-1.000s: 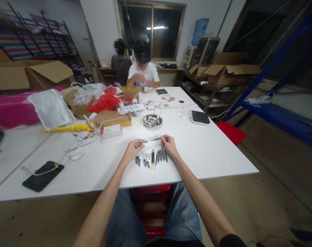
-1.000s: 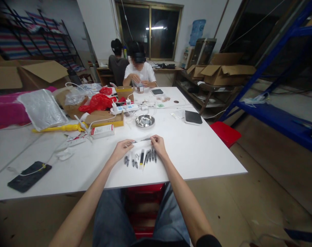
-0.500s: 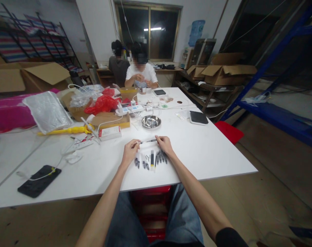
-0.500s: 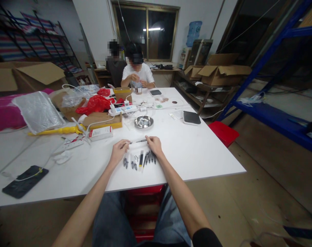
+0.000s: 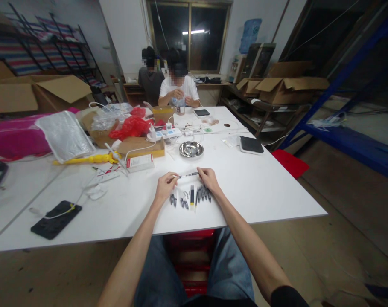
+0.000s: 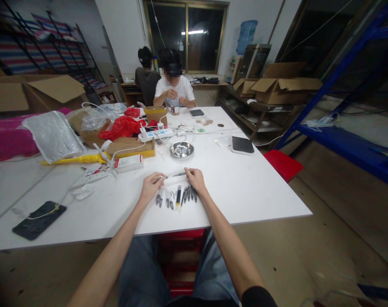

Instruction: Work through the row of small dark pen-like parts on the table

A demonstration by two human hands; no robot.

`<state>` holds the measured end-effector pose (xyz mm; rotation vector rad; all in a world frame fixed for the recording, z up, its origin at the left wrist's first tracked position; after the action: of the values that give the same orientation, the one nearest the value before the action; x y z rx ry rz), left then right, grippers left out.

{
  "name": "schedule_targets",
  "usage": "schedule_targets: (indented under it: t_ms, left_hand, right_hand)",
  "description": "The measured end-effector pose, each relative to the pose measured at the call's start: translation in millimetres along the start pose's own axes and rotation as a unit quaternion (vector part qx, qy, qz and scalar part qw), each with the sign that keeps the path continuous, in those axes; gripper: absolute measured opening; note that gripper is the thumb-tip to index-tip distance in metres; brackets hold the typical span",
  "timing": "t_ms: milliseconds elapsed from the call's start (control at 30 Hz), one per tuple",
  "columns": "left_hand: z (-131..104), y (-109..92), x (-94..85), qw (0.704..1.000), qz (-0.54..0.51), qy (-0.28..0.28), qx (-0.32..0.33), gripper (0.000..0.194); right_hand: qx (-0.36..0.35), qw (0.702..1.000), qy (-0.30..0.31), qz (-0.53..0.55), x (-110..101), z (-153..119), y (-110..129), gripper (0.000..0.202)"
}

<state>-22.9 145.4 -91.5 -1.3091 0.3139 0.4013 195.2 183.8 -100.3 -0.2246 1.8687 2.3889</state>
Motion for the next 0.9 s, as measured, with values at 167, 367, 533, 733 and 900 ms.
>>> schedule_targets:
  t_ms: [167,367,533,733,900]
  left_hand:
    - [1,0,-1.9,1.000,0.010,-0.009,-0.005,0.027]
    - [4,4,-0.2,1.000,0.015,-0.014,0.001,0.029]
    - [6,8,-0.1,0.999,0.031,-0.022,0.001,0.025]
    - [5,-1,-1.2,0.997,0.071,-0.017,0.018,0.026]
    - [3,-8,-0.1,0.993,0.115,-0.009,0.035,0.030]
  right_hand:
    - [0.000,1.000,0.003,0.013,1,-1,-1,0.057]
    - [-0.004,1.000,0.002,0.019,2,-1,0,0.058]
    - [0.005,0.999,0.010,0.032,4,-3,-2,0.058]
    - [-0.023,0.993,0.043,0.112,8,0,5,0.029]
    - [-0.046,0.990,0.053,0.119,8,0,10,0.019]
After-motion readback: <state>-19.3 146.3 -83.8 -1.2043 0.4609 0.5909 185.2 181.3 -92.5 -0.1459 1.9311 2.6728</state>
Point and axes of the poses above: each hand's wrist, its own z-axis towards the middle knuckle, its own x-axis out of the palm, y = z × x, the point moved 9 cm from there along z, towards the middle knuckle, and after that the axes turned 14 degrees about z, right-handed, at the moved point
